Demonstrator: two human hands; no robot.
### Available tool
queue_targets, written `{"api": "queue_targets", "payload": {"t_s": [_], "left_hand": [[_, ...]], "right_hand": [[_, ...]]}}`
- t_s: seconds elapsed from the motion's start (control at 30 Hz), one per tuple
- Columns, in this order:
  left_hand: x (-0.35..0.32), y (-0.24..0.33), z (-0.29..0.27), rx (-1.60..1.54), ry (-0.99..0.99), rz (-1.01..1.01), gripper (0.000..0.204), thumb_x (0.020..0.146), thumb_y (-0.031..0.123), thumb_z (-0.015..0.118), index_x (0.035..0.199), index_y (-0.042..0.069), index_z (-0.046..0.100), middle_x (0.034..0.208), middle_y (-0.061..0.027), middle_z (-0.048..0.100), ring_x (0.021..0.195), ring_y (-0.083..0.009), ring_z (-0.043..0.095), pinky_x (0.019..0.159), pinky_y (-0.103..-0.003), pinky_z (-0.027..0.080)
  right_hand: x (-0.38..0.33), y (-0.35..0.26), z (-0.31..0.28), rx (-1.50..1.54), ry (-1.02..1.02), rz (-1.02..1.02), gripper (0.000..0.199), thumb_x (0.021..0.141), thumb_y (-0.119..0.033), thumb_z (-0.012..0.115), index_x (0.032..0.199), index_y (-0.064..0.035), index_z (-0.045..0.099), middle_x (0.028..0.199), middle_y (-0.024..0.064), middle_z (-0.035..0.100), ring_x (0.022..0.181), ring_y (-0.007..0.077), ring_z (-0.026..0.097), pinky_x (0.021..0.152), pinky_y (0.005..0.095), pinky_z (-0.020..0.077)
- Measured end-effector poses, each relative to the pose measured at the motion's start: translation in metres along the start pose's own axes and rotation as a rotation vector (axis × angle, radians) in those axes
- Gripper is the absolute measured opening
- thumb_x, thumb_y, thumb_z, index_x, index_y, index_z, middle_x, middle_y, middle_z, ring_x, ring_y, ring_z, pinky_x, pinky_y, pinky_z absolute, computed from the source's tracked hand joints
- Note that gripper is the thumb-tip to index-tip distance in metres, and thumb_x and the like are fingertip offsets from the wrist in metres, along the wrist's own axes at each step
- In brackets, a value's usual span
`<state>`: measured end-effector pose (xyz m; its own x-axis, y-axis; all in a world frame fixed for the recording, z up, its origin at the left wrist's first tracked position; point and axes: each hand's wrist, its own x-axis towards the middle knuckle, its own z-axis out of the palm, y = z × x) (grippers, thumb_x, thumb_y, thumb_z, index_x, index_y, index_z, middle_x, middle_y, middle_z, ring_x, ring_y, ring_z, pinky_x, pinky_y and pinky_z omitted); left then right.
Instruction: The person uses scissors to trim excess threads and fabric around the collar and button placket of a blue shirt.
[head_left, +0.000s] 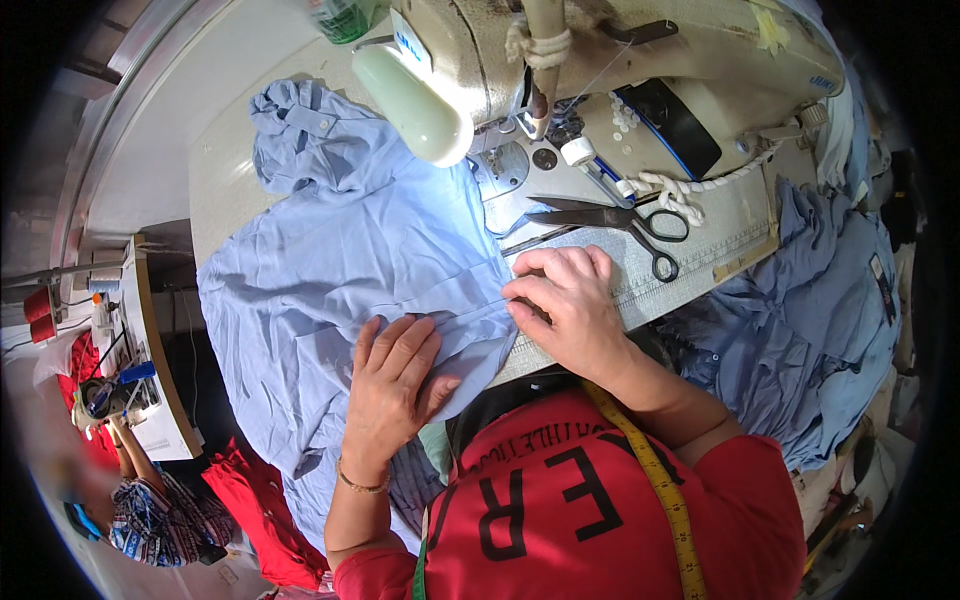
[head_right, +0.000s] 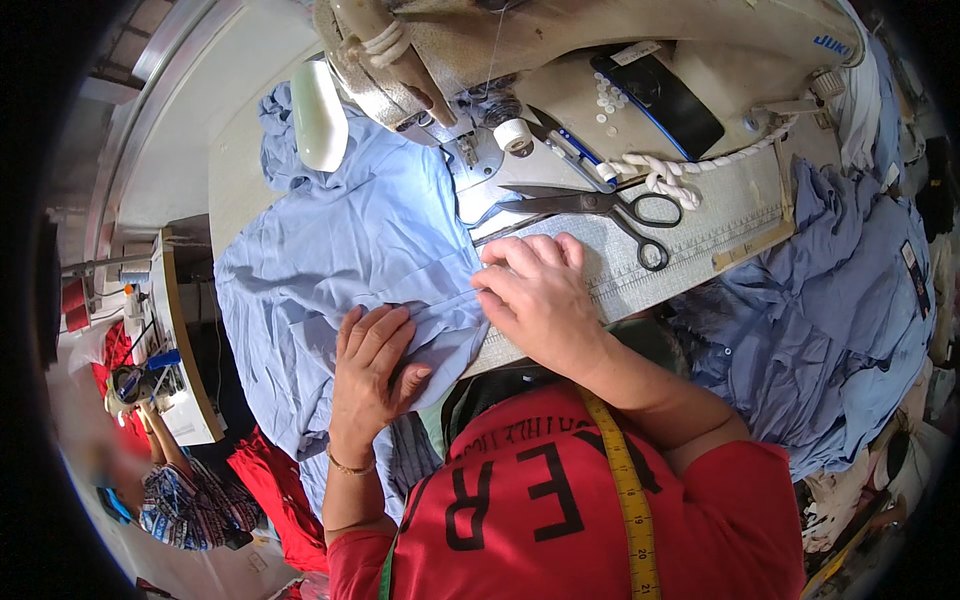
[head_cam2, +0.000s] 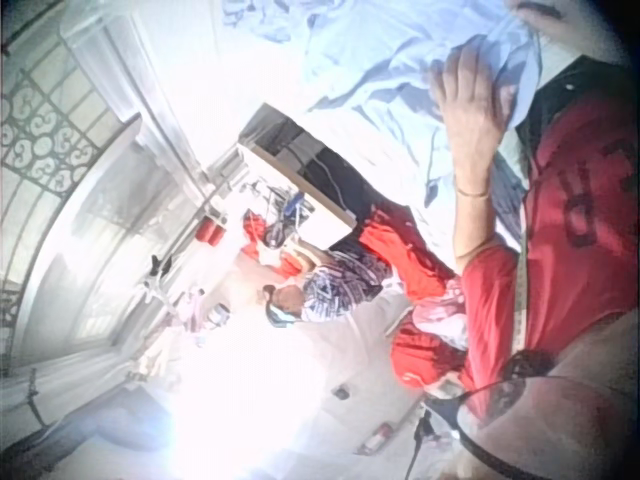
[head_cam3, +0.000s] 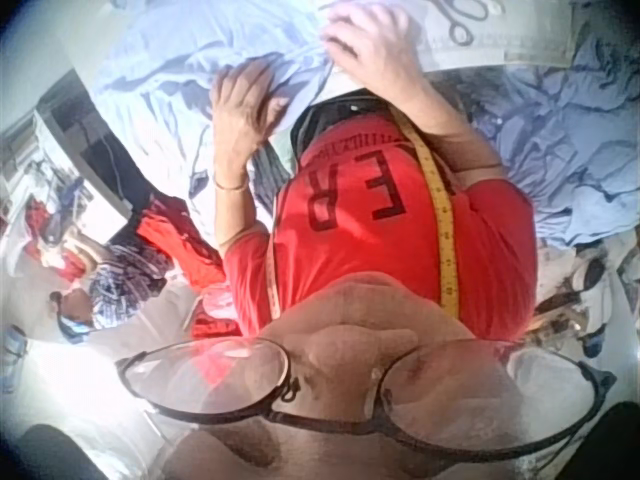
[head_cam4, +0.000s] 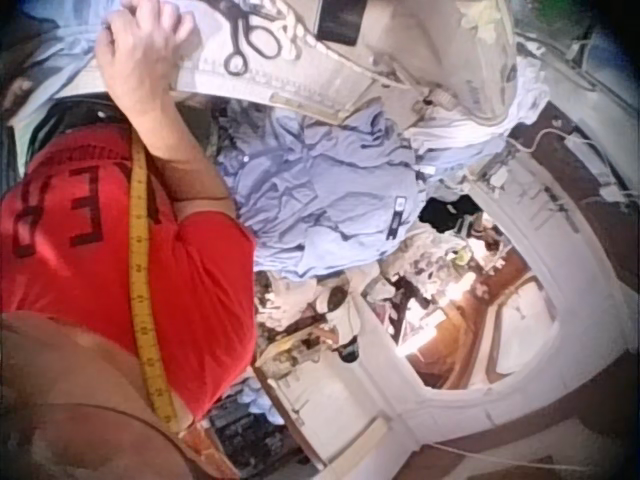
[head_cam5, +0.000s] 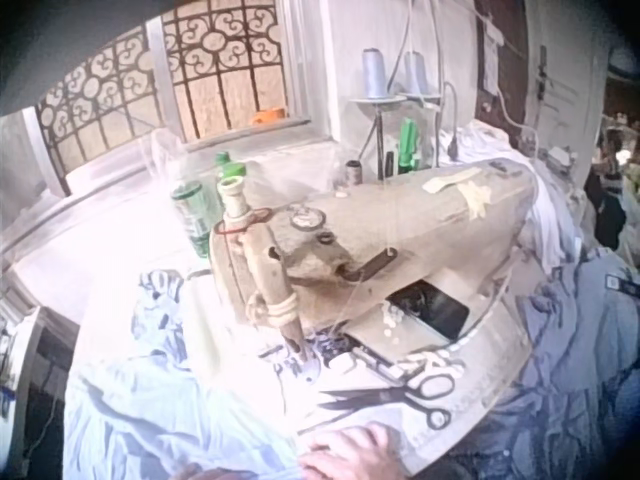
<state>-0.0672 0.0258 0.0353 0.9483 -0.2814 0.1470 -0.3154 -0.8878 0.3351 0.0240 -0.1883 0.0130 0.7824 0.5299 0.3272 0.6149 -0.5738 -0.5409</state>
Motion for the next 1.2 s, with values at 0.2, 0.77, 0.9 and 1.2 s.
{"api": "queue_targets", "payload": {"t_s": [0.2,0.77,0.9,1.2], "left_hand": [[0.001,0.002,-0.001,-0.014,0.005,-0.014,0.038,0.076,0.031,0.065,0.101,0.003,0.059,0.113,-0.0077,0.056,0.111,-0.0265,0.049,0.098,-0.048,0.031],[0.068,-0.012,0.021,-0.029,0.041,0.055,0.038,0.084,0.019,0.058,0.12,0.008,0.051,0.13,-0.0104,0.046,0.126,-0.0308,0.036,0.104,-0.052,0.022],[0.063,-0.009,0.025,0.013,0.027,0.005,0.046,0.085,0.024,0.058,0.126,0.009,0.047,0.136,-0.011,0.04,0.128,-0.0328,0.032,0.105,-0.056,0.019],[0.035,0.001,0.029,0.015,0.164,-0.057,0.049,0.081,0.025,0.061,0.122,0.003,0.047,0.128,-0.015,0.045,0.122,-0.0348,0.038,0.099,-0.056,0.027]], "right_hand": [[0.0,0.001,-0.002,-0.001,-0.034,0.008,0.019,0.074,-0.019,0.065,0.092,-0.0132,0.062,0.102,0.0003,0.054,0.097,0.0192,0.049,0.089,0.0394,0.0292],[-0.022,0.026,-0.051,-0.276,0.131,0.097,0.04,0.074,-0.011,0.061,0.113,-0.0101,0.056,0.115,0.008,0.051,0.108,0.0264,0.047,0.094,0.0416,0.0311],[-0.039,0.052,-0.073,-0.335,0.042,0.242,0.044,0.078,-0.013,0.06,0.12,-0.0081,0.051,0.118,0.0117,0.05,0.11,0.0307,0.046,0.094,0.0417,0.0332],[-0.027,0.054,-0.109,-0.161,-0.314,0.361,0.054,0.074,0.0,0.055,0.126,-0.0064,0.043,0.114,0.0168,0.05,0.107,0.0348,0.048,0.092,0.04,0.0393]]}}
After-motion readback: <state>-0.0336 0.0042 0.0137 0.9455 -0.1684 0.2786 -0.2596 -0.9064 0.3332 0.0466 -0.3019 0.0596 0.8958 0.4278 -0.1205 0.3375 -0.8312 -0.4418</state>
